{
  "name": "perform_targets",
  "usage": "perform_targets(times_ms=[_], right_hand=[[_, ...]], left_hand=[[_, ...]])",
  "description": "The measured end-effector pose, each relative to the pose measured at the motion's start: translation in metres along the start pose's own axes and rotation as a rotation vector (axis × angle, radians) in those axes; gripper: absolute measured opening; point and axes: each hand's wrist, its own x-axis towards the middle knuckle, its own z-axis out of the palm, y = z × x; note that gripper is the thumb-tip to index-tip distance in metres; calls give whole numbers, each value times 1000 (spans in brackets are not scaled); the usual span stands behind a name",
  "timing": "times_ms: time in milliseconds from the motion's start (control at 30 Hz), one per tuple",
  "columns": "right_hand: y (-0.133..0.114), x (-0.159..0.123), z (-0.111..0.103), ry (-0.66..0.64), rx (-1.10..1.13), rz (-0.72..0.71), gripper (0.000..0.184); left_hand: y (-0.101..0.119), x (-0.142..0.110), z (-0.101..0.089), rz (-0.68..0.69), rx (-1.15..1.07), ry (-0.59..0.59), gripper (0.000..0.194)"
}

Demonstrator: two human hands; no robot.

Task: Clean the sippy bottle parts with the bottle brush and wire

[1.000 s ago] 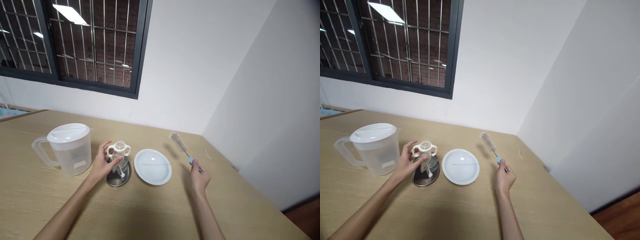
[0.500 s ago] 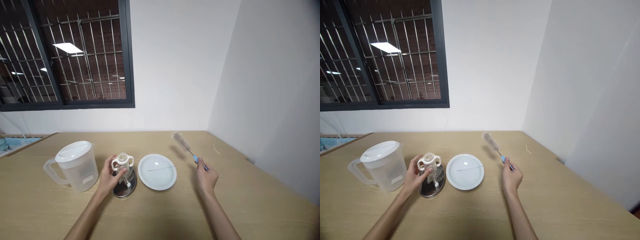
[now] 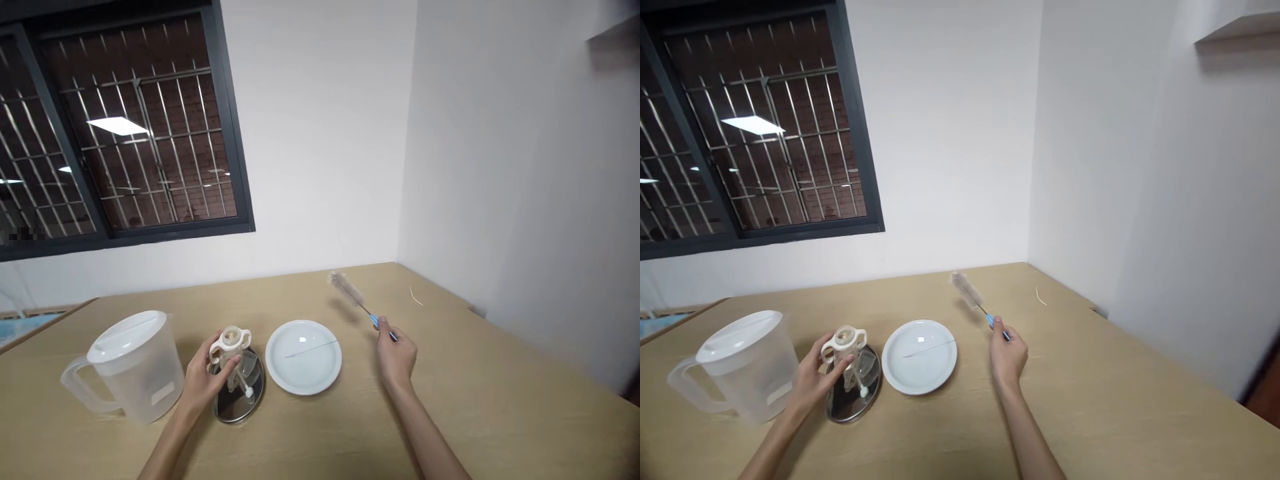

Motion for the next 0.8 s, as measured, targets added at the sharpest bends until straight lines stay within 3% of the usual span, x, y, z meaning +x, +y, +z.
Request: perform_targets(times_ms=[100,233,533,667,800], right_hand=[[-1,0,0,10,17,4,60],[-4,-1,-1,9,28,15,57],[-8,-1,-1,9,58,9,63],[-6,-1,0,17,70,5,65],[-7,-1,0,20,73,6,68]], left_hand=[[4,14,-5,213,123,-56,51],[19,41,-9,491,291,-231,51],[74,94,6,993,687,-544,42],[99,101,14,1184,741,-618,48],[120,96,22,1268,708,-651,43]])
